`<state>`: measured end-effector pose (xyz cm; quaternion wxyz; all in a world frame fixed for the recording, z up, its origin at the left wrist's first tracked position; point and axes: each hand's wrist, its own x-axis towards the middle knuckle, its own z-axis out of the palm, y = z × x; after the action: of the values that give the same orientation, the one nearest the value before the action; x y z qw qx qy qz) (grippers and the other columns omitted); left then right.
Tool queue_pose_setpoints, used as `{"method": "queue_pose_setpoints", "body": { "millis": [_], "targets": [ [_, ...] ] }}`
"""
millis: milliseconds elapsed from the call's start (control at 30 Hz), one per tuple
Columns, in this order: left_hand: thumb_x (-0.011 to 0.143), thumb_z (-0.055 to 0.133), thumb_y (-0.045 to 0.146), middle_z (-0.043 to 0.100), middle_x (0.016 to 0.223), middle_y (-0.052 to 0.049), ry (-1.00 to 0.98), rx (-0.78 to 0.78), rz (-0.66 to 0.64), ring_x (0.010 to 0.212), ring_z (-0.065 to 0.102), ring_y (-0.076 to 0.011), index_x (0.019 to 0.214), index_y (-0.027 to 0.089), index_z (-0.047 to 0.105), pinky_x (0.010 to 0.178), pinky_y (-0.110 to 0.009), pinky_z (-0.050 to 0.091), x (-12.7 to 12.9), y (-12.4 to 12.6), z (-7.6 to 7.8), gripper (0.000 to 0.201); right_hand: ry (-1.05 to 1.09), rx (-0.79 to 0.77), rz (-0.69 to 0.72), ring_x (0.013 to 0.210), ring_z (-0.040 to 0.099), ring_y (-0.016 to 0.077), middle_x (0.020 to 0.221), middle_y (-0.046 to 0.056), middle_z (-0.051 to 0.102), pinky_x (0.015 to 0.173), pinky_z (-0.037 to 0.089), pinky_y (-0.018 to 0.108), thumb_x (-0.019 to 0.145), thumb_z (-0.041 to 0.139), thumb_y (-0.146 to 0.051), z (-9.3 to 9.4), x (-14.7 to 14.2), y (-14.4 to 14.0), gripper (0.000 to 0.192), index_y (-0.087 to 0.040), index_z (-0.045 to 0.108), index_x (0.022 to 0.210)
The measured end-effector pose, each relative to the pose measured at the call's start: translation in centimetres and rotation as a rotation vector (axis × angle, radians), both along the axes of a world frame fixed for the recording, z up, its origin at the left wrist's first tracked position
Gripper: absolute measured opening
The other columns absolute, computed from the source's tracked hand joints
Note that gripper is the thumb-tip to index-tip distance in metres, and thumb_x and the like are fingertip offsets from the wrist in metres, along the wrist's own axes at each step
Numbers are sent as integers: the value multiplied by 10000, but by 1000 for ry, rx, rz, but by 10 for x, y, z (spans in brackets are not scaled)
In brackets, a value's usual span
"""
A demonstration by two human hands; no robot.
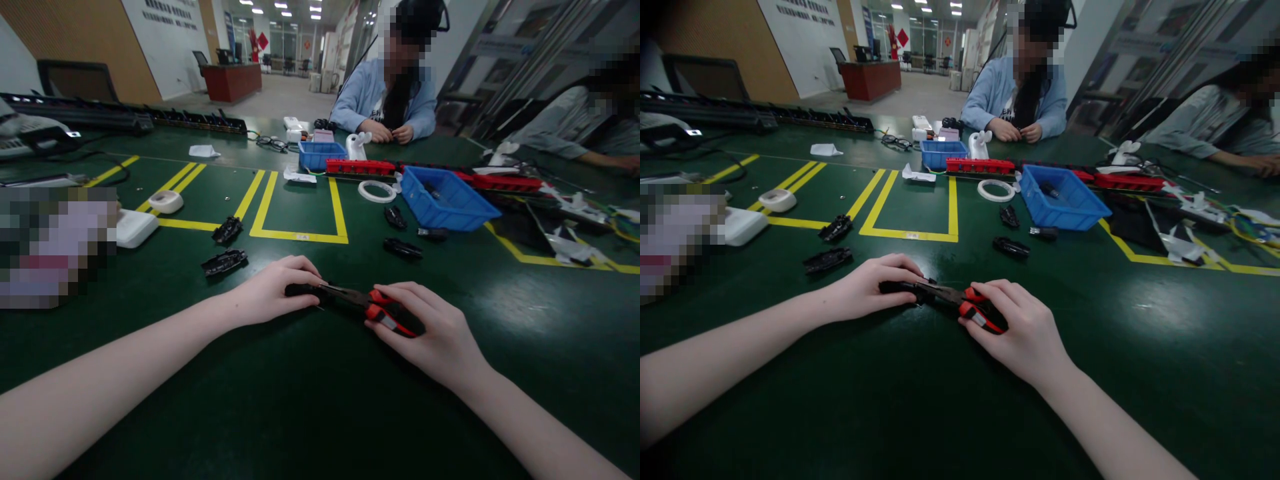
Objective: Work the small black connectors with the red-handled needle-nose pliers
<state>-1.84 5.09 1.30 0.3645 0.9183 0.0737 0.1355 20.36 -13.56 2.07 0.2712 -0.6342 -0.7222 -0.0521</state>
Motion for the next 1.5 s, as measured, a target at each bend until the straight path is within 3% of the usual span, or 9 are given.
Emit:
{"method": "queue_pose_setpoints", "body": {
  "millis": [800,1500],
  "targets": [
    [933,648,198,615,1169,-61,0,-46,33,1071,593,-197,1185,190,665,931,-355,499,0,-2,2,253,-1,4,-22,964,692,232,1104,88,706,835,582,377,856,688,-333,-8,16,1,363,-191,645,1187],
    [945,640,229,618,1179,-49,-2,-77,36,1080,593,-188,1210,204,651,938,-344,498,0,1,0,266,-54,-9,-18,955,686,240,1096,91,709,792,565,395,863,674,-346,-10,19,3,351,-193,641,1178]
  ]
}}
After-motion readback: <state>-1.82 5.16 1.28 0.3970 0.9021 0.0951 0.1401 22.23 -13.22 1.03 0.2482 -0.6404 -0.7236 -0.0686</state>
